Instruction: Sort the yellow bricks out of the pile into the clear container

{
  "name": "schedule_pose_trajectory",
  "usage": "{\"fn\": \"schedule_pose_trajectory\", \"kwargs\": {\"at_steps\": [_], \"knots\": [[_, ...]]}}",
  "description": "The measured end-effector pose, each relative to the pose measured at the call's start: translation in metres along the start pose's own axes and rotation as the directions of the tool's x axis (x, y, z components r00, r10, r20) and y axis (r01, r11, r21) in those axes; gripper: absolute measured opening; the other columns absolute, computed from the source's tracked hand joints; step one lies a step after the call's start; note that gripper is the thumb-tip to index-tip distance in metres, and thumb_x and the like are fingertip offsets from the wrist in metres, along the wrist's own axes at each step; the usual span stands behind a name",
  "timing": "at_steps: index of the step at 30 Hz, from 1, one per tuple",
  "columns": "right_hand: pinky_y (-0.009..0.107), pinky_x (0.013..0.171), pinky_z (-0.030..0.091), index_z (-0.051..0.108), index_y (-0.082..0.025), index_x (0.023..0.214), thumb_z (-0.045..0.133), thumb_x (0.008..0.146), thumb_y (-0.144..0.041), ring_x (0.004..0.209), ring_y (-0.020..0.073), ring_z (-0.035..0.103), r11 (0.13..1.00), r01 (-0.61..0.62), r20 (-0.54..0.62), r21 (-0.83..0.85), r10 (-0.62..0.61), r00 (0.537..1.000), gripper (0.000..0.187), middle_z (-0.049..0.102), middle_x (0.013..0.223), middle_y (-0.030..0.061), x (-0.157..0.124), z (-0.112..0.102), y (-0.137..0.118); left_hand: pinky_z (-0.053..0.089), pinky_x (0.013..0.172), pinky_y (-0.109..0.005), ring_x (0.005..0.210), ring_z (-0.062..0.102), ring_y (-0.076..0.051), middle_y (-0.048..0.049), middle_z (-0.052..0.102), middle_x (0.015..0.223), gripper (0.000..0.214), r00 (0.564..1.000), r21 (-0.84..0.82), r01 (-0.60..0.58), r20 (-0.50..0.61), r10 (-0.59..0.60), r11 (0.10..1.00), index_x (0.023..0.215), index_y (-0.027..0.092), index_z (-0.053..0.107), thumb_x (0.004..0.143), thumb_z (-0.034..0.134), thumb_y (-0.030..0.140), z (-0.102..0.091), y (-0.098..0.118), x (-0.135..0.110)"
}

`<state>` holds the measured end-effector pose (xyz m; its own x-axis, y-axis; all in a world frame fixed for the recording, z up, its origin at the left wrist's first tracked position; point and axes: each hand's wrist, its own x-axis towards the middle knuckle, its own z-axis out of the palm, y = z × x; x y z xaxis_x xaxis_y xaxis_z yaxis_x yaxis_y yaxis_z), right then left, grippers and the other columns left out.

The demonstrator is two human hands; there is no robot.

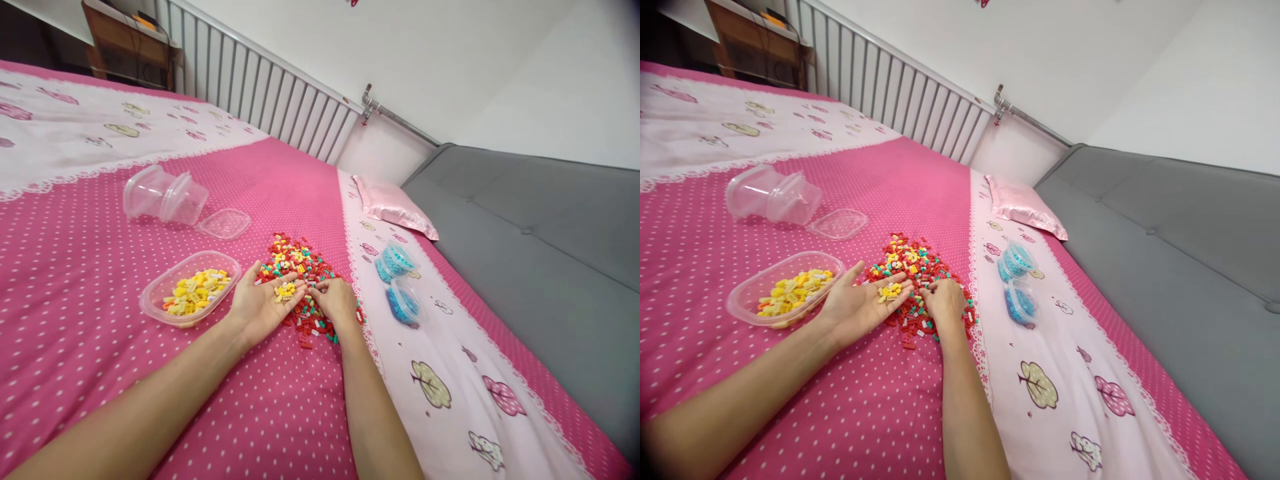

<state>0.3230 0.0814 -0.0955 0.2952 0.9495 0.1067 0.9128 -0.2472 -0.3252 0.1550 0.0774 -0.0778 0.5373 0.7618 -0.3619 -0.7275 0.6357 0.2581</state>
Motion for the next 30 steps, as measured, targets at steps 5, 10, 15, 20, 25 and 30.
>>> {"fn": "schedule_pose_trajectory", "kwargs": {"at_steps": [5,10,15,20,25,30], "knots": [[0.031,0.071,0.048,0.076,-0.029,0.088,0.064,0.076,-0.04,0.086,0.0249,0.068,1.0,-0.005,0.008,0.009,0.005,1.0,0.021,0.074,0.088,0.0062,-0.001,0.002,-0.002,0.055,0.079,-0.032,0.093,0.062,-0.024,-0.0207,0.059,0.101,0.064,1.0,0.039,-0.018,-0.014,0.018,0.999,0.128,-0.002,0.041,0.091,0.031,0.049,0.001,0.0,0.0],[0.028,0.07,0.047,0.076,-0.027,0.086,0.063,0.074,-0.036,0.086,0.0228,0.068,0.999,-0.041,0.0,-0.024,0.041,0.999,0.02,0.074,0.087,0.0055,0.0,0.0,-0.003,0.055,0.08,-0.031,0.097,0.062,-0.025,-0.0222,0.058,0.104,0.064,0.999,0.057,-0.03,-0.03,0.032,0.998,0.128,-0.004,0.042,0.091,0.031,0.048,0.003,-0.001,-0.002],[0.026,0.067,0.046,0.076,-0.024,0.082,0.063,0.073,-0.035,0.078,0.0211,0.068,0.993,-0.07,-0.078,0.092,0.078,0.994,0.019,0.074,0.078,0.0039,0.003,-0.006,0.002,0.055,0.078,-0.031,0.094,0.063,-0.024,-0.0221,0.059,0.104,0.065,0.999,0.056,-0.023,-0.031,0.025,0.998,0.128,-0.002,0.042,0.091,0.03,0.049,0.003,-0.001,-0.002],[0.027,0.067,0.047,0.075,-0.019,0.082,0.064,0.071,-0.036,0.067,0.0181,0.065,0.936,0.018,-0.236,0.352,0.07,0.969,0.023,0.072,0.072,0.0037,0.001,-0.016,0.0,0.055,0.075,-0.031,0.089,0.064,-0.024,-0.0205,0.06,0.099,0.066,1.0,0.044,-0.014,-0.023,0.015,0.999,0.129,-0.002,0.041,0.091,0.029,0.05,0.002,0.0,0.0],[0.024,0.054,0.043,0.073,-0.014,0.084,0.064,0.073,-0.041,0.05,0.0105,0.049,0.764,0.262,-0.406,0.59,0.0,0.914,0.031,0.067,0.068,0.0026,-0.008,-0.03,-0.012,0.054,0.08,-0.031,0.089,0.064,-0.024,-0.0203,0.06,0.096,0.069,1.0,0.055,-0.028,-0.008,0.028,0.998,0.128,-0.005,0.041,0.091,0.029,0.051,0.001,0.0,0.0],[0.023,0.054,0.043,0.072,-0.015,0.087,0.065,0.076,-0.038,0.054,0.0088,0.048,0.639,0.441,-0.523,0.631,-0.07,0.85,0.027,0.064,0.072,0.0022,-0.025,-0.048,-0.027,0.054,0.08,-0.031,0.088,0.064,-0.024,-0.0204,0.06,0.095,0.069,0.999,0.062,-0.032,0.003,0.032,0.998,0.129,-0.006,0.041,0.091,0.029,0.051,0.0,-0.001,0.001]]}}
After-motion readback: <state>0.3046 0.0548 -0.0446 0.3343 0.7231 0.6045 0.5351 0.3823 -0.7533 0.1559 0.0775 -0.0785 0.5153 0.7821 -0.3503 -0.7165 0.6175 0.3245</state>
